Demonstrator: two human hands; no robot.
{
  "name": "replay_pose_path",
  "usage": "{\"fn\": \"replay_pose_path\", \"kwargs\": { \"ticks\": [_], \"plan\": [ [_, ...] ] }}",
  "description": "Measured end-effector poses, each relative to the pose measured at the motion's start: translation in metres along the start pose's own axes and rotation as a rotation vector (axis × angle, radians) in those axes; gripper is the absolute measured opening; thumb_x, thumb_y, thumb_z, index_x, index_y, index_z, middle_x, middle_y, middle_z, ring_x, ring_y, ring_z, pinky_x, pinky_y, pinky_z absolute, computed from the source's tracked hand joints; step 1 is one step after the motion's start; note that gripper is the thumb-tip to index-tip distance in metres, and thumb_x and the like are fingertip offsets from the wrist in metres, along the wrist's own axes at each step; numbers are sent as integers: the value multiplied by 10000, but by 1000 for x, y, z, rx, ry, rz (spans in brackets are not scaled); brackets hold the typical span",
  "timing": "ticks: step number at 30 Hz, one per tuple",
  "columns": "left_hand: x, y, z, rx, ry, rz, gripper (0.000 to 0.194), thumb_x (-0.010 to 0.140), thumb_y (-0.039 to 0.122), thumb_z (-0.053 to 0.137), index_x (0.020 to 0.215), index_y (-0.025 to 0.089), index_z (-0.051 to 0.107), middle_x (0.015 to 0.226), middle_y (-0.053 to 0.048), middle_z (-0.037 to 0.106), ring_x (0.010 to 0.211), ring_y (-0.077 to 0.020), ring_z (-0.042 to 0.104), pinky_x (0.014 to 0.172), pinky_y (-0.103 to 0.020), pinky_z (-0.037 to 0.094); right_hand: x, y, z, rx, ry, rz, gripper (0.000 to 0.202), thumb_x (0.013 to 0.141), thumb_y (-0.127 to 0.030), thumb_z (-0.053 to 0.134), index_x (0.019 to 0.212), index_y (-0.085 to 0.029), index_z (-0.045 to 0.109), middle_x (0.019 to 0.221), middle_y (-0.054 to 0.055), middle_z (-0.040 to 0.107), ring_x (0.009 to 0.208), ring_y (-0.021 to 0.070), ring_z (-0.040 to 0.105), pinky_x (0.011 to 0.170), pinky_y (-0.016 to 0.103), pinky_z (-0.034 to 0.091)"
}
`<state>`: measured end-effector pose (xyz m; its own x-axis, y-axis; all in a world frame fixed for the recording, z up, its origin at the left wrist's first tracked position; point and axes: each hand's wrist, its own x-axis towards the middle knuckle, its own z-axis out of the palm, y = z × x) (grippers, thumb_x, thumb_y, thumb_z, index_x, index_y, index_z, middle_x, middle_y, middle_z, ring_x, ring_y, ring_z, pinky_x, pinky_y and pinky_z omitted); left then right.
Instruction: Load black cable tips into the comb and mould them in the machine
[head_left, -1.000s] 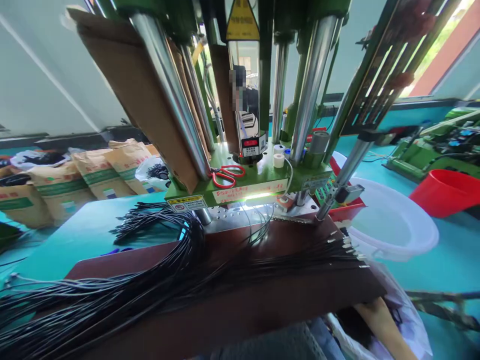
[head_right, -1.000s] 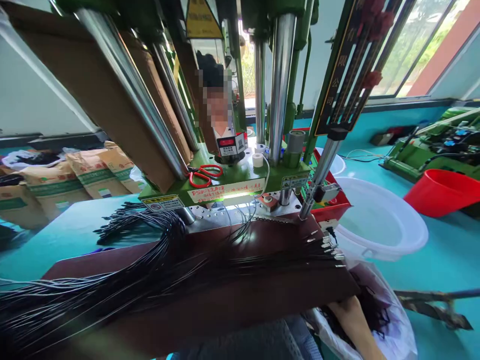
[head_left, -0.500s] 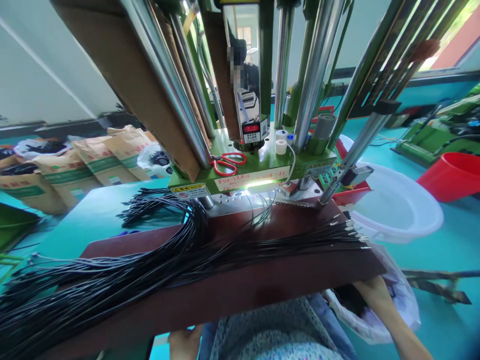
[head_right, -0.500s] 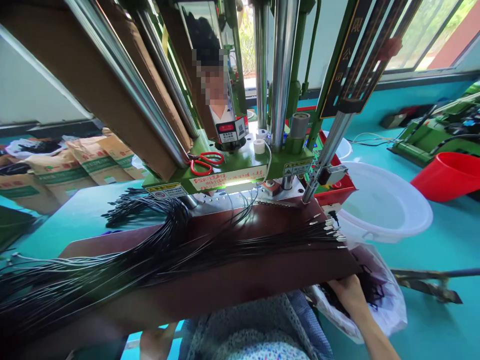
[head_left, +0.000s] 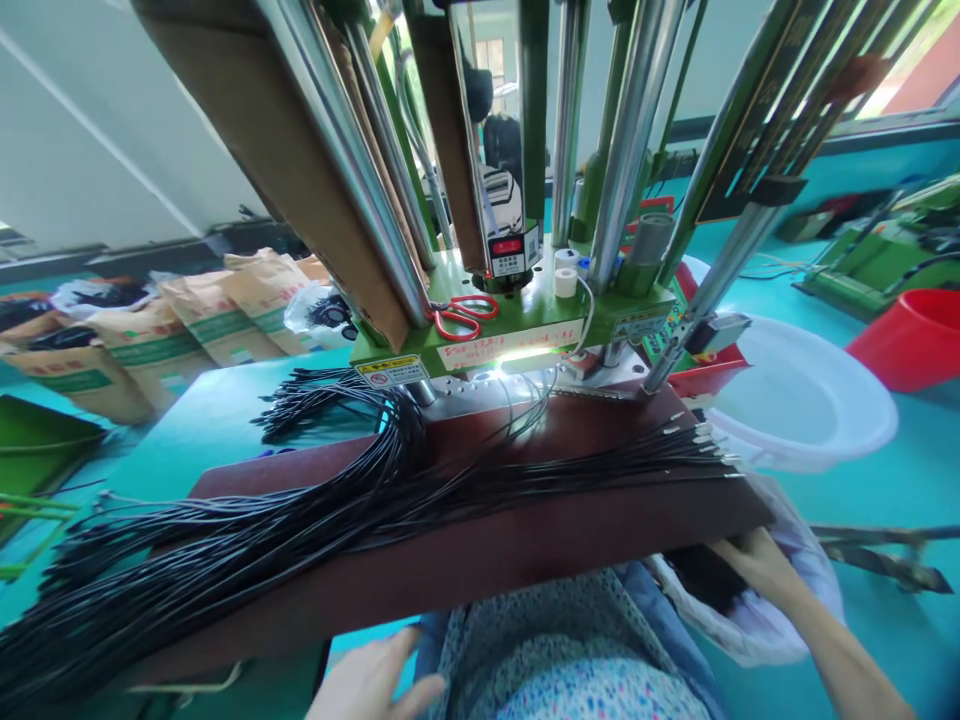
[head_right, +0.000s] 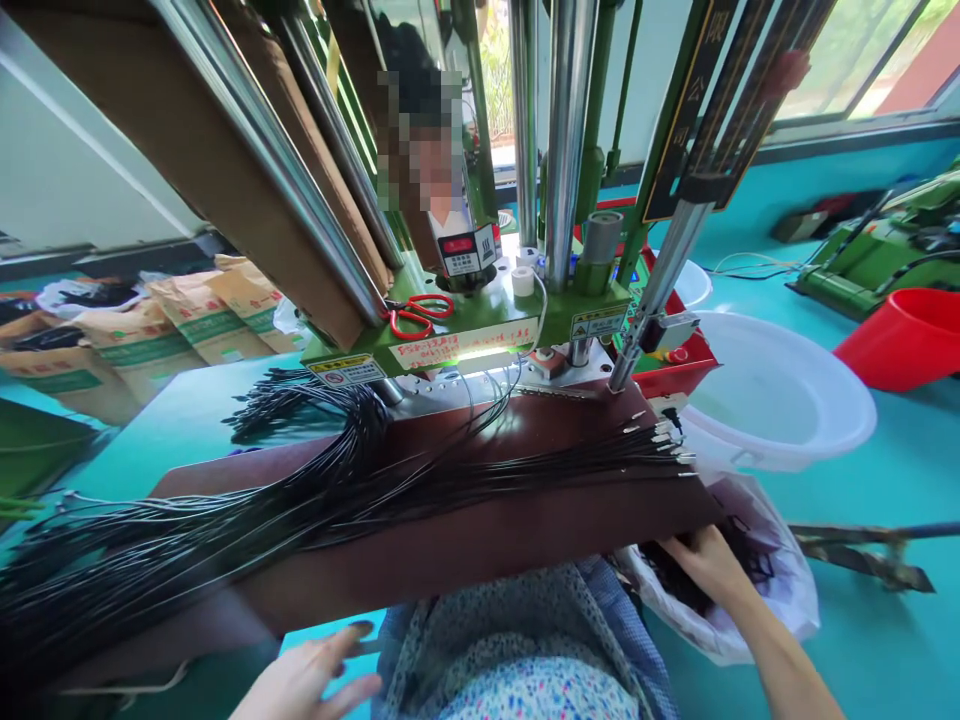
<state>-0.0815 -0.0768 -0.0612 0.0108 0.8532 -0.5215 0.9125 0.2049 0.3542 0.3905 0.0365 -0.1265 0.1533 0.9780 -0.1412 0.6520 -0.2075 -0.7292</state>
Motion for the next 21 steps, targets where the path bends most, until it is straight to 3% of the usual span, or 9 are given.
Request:
{"fn": "replay_pose_path", "kwargs": {
  "ticks": [2,5,7,10,14,18,21],
  "plan": [
    [4,37,-13,-35,-10,326,368,804,449,479,1086,236,580,1071,-66,596,991,-207,551,848,-297,421,3,7,-1,-71,11,-55,467,561,-533,497,808,-147,585,949,173,632,994,346,541,904,446,399],
    [35,106,-33,-1,235,716,308,856,320,442,1131,211,529,1206,-63,504,1139,-174,435,981,-307,335,6,15,-1,-201,26,-133,417,631,-493,414,809,-153,576,936,165,628,961,320,555,907,440,394],
    [66,147,-44,73,375,824,254,855,223,437,1085,177,533,1238,-71,464,1148,-179,410,976,-335,339,6,19,-2,-274,12,-144,411,674,-450,364,835,-133,570,947,178,616,941,308,563,891,429,406],
    [107,186,-51,281,425,790,264,810,169,500,1073,155,518,1229,-91,450,1102,-222,432,895,-371,397,-3,21,-5,-343,19,-183,456,725,-375,342,986,-58,540,1012,203,581,996,296,539,905,414,401],
    [133,203,-50,524,362,697,221,782,228,554,960,101,529,968,-116,538,926,-248,510,770,-363,443,-26,20,-11,-409,36,-264,488,762,-299,358,1162,-31,431,1151,204,513,1091,265,487,957,408,372],
    [141,204,-52,621,227,797,127,842,176,405,903,115,499,853,-78,551,796,-206,547,675,-311,447,-45,13,-18,-459,-33,-281,508,800,-301,352,1241,-53,404,1259,199,442,1148,259,458,974,406,369],
    [142,200,-62,549,249,858,168,875,198,330,880,143,488,862,-52,542,783,-175,544,636,-266,425,-48,8,-28,-503,-68,-306,499,827,-337,353,1251,-90,443,1275,179,442,1152,260,462,967,400,382]
  ]
}}
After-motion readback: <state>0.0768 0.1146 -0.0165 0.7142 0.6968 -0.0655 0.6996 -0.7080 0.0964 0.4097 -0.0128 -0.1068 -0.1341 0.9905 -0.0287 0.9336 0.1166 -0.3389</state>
